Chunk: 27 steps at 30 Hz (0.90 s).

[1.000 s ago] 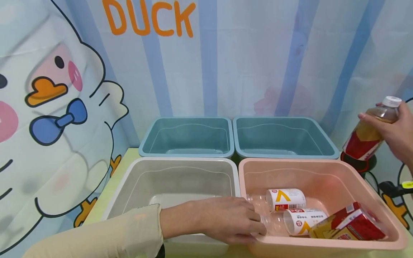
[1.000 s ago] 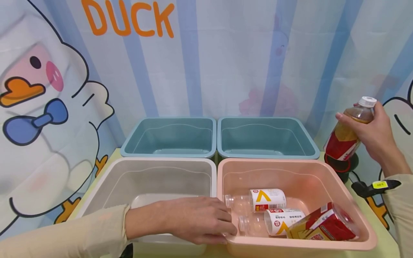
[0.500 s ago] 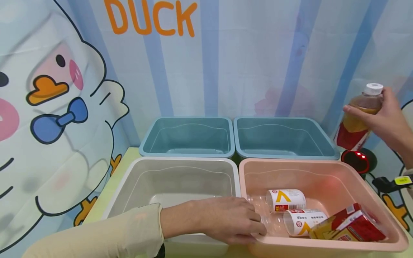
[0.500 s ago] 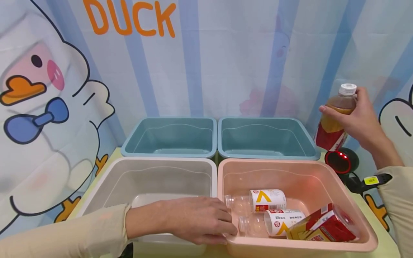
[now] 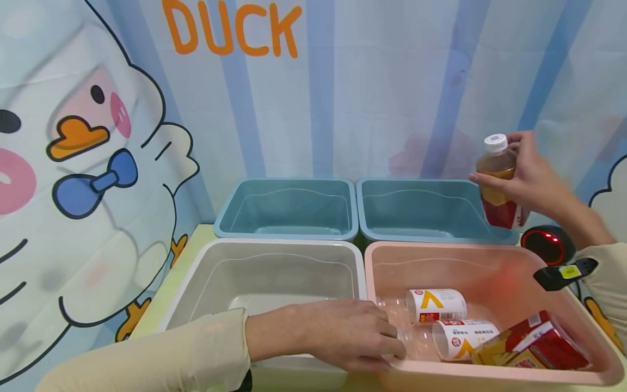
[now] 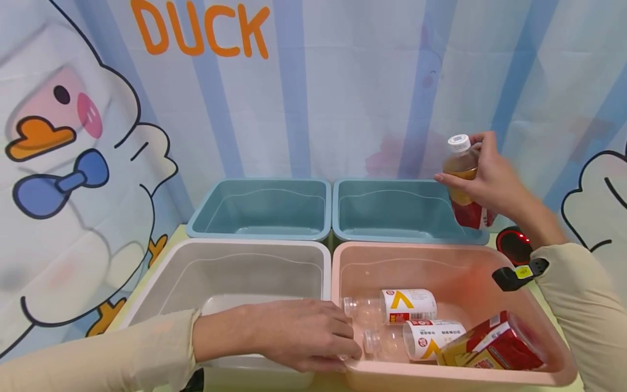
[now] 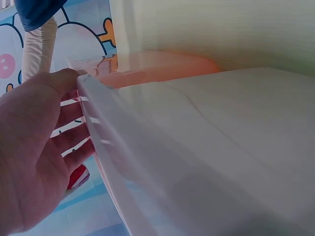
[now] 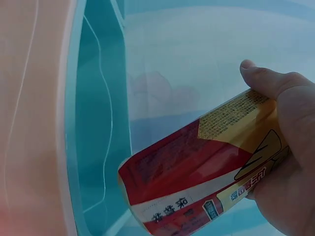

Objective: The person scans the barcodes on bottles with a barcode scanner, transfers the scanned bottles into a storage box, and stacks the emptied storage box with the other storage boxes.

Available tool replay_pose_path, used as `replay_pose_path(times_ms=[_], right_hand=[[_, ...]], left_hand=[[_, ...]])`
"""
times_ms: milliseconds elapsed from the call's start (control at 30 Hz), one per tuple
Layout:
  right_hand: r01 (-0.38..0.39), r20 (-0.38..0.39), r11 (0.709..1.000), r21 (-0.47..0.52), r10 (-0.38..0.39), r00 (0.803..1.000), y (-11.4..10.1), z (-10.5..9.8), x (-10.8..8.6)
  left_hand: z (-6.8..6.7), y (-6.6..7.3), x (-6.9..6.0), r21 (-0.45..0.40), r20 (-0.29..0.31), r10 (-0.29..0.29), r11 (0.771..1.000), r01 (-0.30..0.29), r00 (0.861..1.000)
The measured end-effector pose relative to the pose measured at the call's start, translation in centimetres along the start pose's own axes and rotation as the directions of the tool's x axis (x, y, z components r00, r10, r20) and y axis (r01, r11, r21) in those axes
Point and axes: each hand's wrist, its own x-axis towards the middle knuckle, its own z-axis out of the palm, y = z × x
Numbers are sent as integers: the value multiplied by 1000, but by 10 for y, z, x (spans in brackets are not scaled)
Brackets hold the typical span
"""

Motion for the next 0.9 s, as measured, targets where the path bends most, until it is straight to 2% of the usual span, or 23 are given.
replay_pose_path(times_ms=[167,300,400,533,900], right_hand=[[89,95,995,-42,-84,992,-7,16,8],[186,138,980,-75,-175,975,-10,32,13],[273,153,957,-102,-256,954,-14,44,18],[378,189,913,-151,-349,918,-20,58,22],[455,345,867,-202,-372,862,-33,83,31]], left_hand=[[0,0,0,-15,7,-9,1000,9,1000],[0,-1,1,-39,10,-14,999,15,1000],[1,-1,1,-61,14,-17,998,18,1000],[1,-1,1,-91,18,-25,995,27,1000],[0,-3,1,-97,13,-25,995,26,1000]])
